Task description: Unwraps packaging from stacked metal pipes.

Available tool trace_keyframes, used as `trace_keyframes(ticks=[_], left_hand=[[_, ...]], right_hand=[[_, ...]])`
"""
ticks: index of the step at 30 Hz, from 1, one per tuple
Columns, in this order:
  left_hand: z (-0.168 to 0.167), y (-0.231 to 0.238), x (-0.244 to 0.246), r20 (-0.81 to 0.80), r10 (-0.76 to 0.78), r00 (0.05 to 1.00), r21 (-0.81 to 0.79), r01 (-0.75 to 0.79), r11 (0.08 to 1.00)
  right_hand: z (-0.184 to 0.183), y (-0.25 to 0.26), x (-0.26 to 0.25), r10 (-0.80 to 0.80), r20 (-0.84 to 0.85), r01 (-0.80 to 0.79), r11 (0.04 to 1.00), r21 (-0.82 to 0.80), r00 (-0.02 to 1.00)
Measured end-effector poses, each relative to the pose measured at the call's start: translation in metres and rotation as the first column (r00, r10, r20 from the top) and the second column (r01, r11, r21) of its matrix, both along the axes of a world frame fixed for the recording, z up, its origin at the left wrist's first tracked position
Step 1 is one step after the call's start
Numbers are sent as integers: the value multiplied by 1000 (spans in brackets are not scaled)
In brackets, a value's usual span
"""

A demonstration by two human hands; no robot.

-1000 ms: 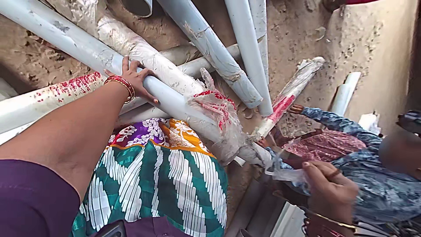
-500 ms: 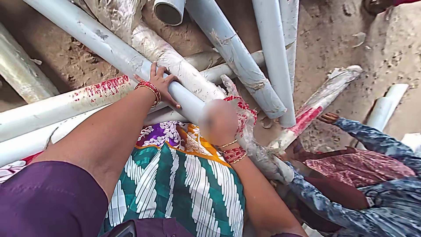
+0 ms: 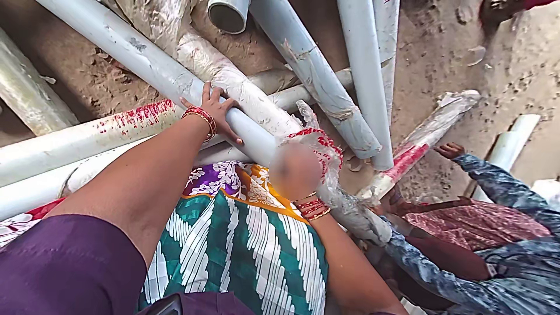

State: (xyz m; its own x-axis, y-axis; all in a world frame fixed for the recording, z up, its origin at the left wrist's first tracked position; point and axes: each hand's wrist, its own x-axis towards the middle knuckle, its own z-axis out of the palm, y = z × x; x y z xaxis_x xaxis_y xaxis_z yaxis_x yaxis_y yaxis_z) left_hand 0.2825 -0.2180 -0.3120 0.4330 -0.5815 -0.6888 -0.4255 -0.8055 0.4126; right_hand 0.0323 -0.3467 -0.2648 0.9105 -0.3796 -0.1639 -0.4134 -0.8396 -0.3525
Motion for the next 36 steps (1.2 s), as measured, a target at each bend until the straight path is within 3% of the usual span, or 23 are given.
trace_keyframes(ticks=[3, 7, 10, 18, 23, 30, 33, 36], left_hand=[[0, 0, -2, -6, 5, 1000, -4, -5, 1000], [2, 0, 0, -8, 0, 1000, -13, 0, 1000], [1, -1, 0, -8, -2, 1000, 4, 2, 1000], [0, -2, 0, -4, 5, 1000, 7, -5, 1000], [0, -2, 2, 1, 4, 1000, -1, -4, 1000], [0, -3, 2, 0, -1, 1000, 7, 1, 1000], [0, -2, 2, 5, -5, 1000, 6, 5, 1000], [-1, -3, 2, -5, -1, 1000, -6, 1, 1000]], right_hand=[[3, 4, 3, -2, -70, 0, 1000, -31, 998], [-3, 2, -2, -32, 27, 34, 997, -62, 999], [0, 3, -1, -63, -18, 61, 996, -67, 998], [-1, 6, -2, 90, -125, -105, 987, -125, 988], [-7, -2, -10, 22, 48, -19, 998, -65, 999], [-12, 3, -4, 125, 42, -120, 986, -120, 991], [-7, 0, -8, 154, 7, -153, 985, -81, 988], [15, -8, -33, 92, -156, -105, 991, -79, 983]])
